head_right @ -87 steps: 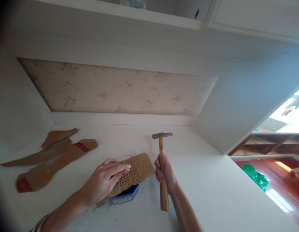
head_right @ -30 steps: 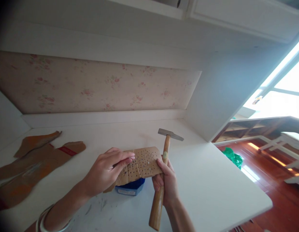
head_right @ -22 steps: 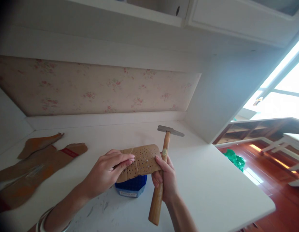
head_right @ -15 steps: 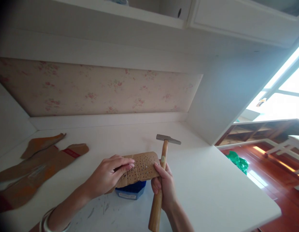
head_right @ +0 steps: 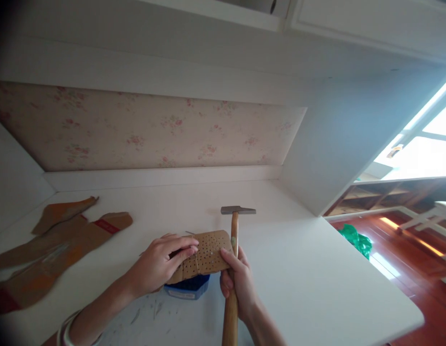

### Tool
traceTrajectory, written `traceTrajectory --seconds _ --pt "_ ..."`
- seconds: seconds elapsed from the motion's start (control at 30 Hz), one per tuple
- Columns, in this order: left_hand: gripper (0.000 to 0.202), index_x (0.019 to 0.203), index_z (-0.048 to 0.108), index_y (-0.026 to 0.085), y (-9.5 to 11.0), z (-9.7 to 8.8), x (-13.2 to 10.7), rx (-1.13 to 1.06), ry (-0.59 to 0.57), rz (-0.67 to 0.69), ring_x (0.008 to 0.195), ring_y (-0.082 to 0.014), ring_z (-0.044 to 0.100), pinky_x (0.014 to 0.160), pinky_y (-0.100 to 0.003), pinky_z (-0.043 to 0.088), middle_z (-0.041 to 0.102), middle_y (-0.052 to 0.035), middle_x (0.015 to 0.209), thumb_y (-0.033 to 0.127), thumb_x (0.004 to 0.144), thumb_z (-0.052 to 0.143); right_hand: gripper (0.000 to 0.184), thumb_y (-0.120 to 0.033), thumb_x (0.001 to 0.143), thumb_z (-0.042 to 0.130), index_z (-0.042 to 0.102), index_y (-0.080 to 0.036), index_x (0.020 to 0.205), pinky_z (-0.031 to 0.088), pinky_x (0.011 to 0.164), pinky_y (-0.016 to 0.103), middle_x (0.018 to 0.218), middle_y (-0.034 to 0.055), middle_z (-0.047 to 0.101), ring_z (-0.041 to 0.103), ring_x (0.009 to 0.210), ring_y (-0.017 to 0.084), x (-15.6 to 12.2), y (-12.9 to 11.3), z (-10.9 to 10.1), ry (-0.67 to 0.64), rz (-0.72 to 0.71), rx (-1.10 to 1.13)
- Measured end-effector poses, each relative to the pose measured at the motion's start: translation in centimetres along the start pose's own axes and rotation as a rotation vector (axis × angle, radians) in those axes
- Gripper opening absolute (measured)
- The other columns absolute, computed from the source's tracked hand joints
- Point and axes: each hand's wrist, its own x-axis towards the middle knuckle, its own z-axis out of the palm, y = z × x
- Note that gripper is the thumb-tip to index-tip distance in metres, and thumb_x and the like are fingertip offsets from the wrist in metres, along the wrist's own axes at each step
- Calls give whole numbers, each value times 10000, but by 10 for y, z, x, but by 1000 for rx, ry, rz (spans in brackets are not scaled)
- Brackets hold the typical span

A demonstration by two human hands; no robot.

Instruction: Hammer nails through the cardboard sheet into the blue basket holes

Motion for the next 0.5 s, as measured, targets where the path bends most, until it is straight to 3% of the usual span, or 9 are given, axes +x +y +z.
traceTrajectory --seconds 0.33,0.5 --pt "207 1138 623 253 5 4 -2 99 -8 61 930 -171 699 854 -320 522 744 -8 1068 204 962 523 265 -395 818 677 469 -233 846 269 230 110 395 -156 350 213 273 21 0 -1 1 -14 2 -1" --pt "221 1165 557 250 6 5 -3 117 -22 -6 902 -172 694 847 -326 513 737 -5 1027 206 948 546 269 -405 815 674 467 -235 849 269 229 113 384 -159 336 207 272 24 0 -1 2 -4 15 -15"
